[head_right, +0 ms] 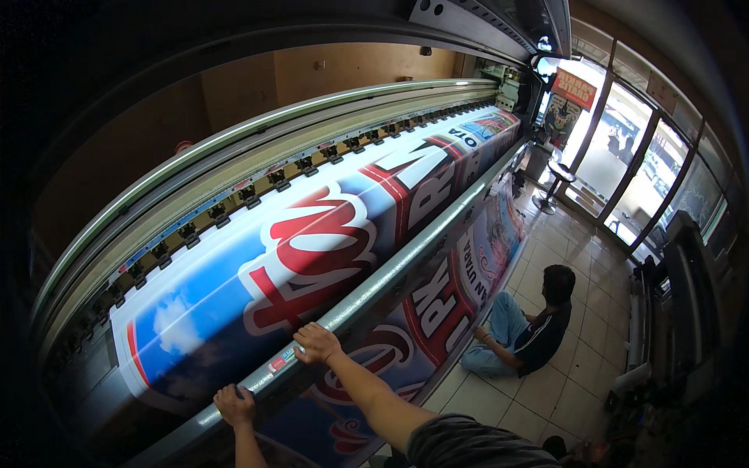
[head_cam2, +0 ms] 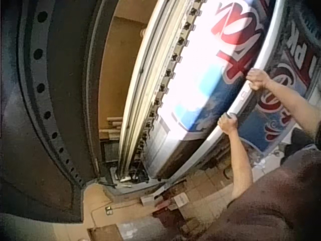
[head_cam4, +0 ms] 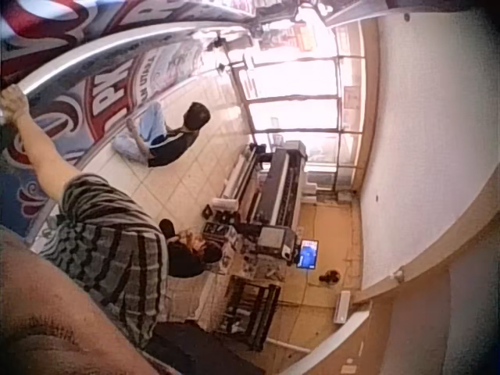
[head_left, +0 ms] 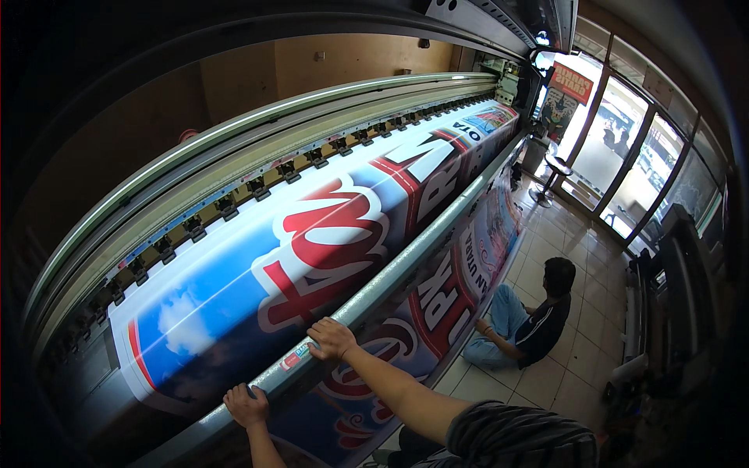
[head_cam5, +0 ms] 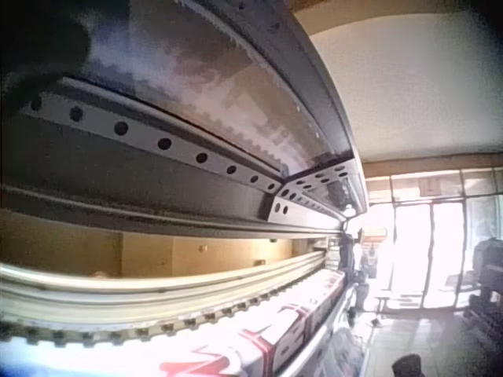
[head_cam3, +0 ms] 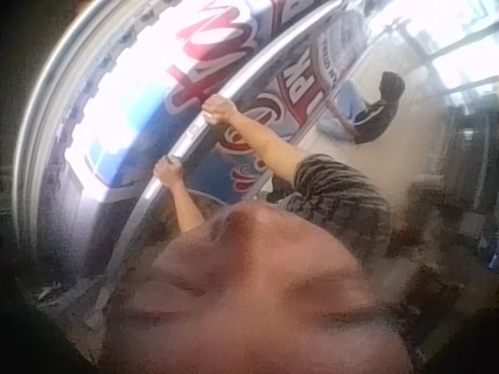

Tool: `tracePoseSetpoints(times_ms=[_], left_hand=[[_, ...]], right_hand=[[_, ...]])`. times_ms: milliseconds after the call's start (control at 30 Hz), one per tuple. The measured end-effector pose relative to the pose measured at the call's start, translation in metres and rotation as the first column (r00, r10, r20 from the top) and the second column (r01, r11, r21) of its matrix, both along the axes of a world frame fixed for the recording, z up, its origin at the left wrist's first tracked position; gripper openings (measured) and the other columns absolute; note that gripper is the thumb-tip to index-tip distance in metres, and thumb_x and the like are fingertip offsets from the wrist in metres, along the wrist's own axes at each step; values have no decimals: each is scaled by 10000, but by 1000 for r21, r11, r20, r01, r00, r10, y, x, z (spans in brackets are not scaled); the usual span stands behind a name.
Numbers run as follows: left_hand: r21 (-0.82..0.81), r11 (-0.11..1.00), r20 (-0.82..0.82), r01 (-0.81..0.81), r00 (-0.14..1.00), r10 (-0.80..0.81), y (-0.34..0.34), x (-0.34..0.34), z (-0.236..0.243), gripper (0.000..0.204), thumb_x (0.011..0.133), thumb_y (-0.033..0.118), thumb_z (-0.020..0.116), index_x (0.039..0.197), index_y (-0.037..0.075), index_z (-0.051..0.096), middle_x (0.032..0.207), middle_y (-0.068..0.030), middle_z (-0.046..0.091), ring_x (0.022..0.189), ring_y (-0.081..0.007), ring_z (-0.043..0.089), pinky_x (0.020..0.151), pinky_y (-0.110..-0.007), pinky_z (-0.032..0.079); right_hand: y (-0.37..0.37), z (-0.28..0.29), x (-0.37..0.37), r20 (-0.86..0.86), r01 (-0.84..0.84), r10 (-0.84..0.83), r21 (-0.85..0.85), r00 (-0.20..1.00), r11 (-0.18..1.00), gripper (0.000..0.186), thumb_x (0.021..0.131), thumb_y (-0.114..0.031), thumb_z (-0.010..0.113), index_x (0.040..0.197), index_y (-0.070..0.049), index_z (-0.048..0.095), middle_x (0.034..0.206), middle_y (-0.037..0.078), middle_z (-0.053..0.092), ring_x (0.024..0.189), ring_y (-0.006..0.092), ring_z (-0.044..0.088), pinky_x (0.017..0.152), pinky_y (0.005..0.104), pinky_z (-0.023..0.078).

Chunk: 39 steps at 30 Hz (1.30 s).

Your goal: Operating a large format printer and cutting printed banners using scissors.

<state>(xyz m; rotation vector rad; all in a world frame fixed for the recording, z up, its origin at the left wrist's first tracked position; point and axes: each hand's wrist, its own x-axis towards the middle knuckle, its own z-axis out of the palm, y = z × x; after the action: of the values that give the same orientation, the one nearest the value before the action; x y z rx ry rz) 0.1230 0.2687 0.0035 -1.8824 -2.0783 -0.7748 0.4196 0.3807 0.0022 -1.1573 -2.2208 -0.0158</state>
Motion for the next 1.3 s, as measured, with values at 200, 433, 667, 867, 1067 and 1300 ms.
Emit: tracePoseSetpoints(times_ms=[200,433,667,867,1067,1300], left_hand=[[-40,999,-12,-8,1000,7,1,-1,0,245,798,221,602,869,-4,667,836,-150,622,859,-336,572,865,-448,431],[-8,1000,8,-8,1000,8,2,-1,-3,253,802,232,598,871,-1,670,848,-151,627,872,-337,576,881,-446,431],[-16,1000,-7,-8,1000,7,1,-2,-2,263,804,238,596,881,-3,669,849,-154,625,868,-335,571,880,-449,427],[-48,999,7,-10,1000,11,0,-1,-1,251,801,237,597,864,2,660,850,-154,622,869,-333,567,880,-447,424],[-40,999,2,-8,1000,8,2,-2,-2,243,794,238,605,852,8,653,845,-148,619,866,-333,572,873,-449,428],[-28,1000,-3,-13,1000,13,2,-1,-2,250,785,242,610,863,9,654,849,-147,620,872,-334,573,884,-447,428]], right_hand=[[0,0,0,-5,-1,1,-9,1000,1000,308,834,-355,615,932,-66,652,890,114,614,917,288,604,923,393,471],[1,1,0,31,13,-12,-34,999,999,313,830,-357,619,935,-64,649,904,111,618,923,283,607,932,393,470],[2,0,0,0,-5,5,1,1000,1000,306,829,-362,619,923,-72,648,889,114,616,911,285,610,925,390,473],[1,-1,0,4,11,-11,-8,1000,1000,294,824,-352,621,912,-73,645,885,111,615,912,286,613,919,391,478],[2,0,0,8,1,-1,-8,1000,1000,311,825,-366,612,918,-72,648,886,110,616,913,286,613,920,392,479],[2,0,0,13,-3,3,-35,1000,999,311,824,-361,620,927,-69,649,898,111,618,927,287,612,926,394,475]])
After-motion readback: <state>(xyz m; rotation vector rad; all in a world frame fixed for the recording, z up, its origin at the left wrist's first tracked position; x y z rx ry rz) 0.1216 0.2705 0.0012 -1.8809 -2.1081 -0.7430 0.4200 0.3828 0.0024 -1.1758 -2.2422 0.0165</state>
